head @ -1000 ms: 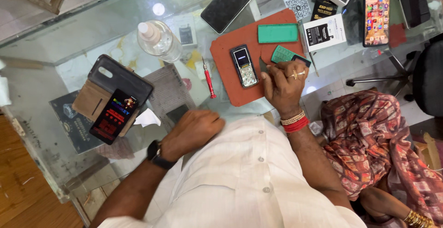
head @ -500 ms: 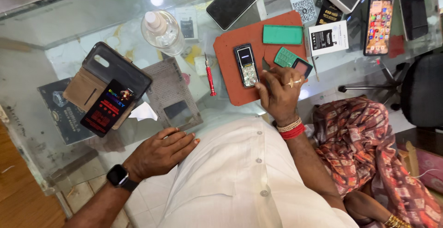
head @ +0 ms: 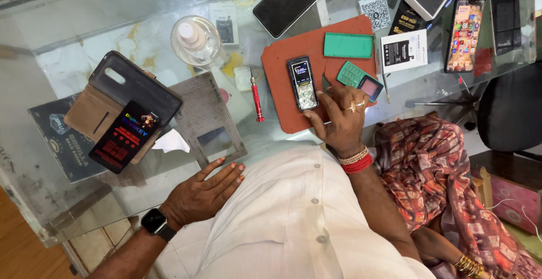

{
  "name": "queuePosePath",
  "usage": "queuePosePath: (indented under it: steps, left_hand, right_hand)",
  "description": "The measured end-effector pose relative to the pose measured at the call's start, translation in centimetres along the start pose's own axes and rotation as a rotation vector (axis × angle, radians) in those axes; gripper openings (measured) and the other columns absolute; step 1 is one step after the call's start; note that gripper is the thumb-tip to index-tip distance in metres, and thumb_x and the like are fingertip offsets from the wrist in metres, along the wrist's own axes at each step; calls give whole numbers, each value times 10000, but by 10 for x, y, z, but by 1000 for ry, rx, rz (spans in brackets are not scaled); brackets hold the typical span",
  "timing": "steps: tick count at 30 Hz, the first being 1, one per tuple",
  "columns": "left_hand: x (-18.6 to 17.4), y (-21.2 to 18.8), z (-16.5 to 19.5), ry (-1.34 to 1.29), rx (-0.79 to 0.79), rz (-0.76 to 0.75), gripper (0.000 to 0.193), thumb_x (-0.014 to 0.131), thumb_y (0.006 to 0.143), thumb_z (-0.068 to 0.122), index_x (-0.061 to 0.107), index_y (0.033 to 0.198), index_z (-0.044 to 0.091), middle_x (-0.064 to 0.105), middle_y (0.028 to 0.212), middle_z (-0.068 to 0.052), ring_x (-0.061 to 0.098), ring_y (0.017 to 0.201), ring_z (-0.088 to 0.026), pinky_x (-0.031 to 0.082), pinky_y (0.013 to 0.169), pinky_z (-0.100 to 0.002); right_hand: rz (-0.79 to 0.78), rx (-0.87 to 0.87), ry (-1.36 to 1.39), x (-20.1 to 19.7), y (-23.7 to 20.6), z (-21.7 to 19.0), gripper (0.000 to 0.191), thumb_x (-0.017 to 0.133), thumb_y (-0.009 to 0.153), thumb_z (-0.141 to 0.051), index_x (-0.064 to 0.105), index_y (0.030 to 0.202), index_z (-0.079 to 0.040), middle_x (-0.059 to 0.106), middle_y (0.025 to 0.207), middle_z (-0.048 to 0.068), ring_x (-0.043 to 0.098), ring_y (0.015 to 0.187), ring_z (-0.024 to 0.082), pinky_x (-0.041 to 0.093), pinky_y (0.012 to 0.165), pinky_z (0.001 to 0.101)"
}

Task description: The person disassembles a small mobile phone, removes the back cover and battery, and uses a screwdriver to work on the internal components. They then reassemble the phone by replacing the battery and back cover.

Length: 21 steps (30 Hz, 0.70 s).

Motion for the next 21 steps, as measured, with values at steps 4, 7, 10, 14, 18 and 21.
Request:
queuePosePath:
  steps: [4,7,10,14,18,21]
  left_hand:
    - [1,0,-1,-1,10,-22,344,537,994,141,627,1301,15,564,1480,-128,476,1405,-225,355,1208,-448]
    - [2,0,-1,0,20,-37,347,536,990,134,623,1302,11,561,1485,-132,472,1411,-229,358,1206,-448]
    - [2,-1,-1,-11,14,-37,344,536,990,125,619,1302,7,559,1489,-134,467,1417,-231,360,1207,-449]
    - [3,-2,-1,-7,10,-37,345,544,989,117,611,1310,11,561,1485,-134,465,1423,-232,361,1210,-453]
    - [3,-2,-1,-3,13,-33,353,548,987,112,607,1317,4,563,1483,-133,468,1420,-235,360,1209,-452]
    - [2,-2,-1,0,6,-33,350,545,988,112,611,1318,13,561,1486,-128,468,1421,-230,357,1213,-451]
  right_hand:
    - [19,-1,26,-2,1,-1,449,899,836,-325,710,1115,-29,626,1118,134,575,1064,322,406,964,477]
    - [37,-37,70,-5,0,-2,373,908,830,-275,706,1040,-43,623,1036,108,578,985,306,412,894,463]
    - [41,-83,114,-7,-2,-4,305,912,819,-204,689,971,-62,617,950,80,573,893,289,397,812,450]
    - [30,-95,151,-7,-3,-7,235,869,843,-42,684,988,-58,618,929,62,586,860,266,407,790,427]
    - [22,-92,151,-6,-1,-9,247,852,848,5,688,1025,-45,636,950,58,597,861,258,397,771,418]
    - [17,-90,132,-6,2,-11,252,854,849,-3,702,1045,-47,640,942,54,594,856,255,398,768,418]
Point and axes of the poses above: each hand's wrist, its own y-axis towards the middle knuckle, its own x-axis out of the palm, z = x × y, the point moved 5 cm from there along y, towards the middle knuckle
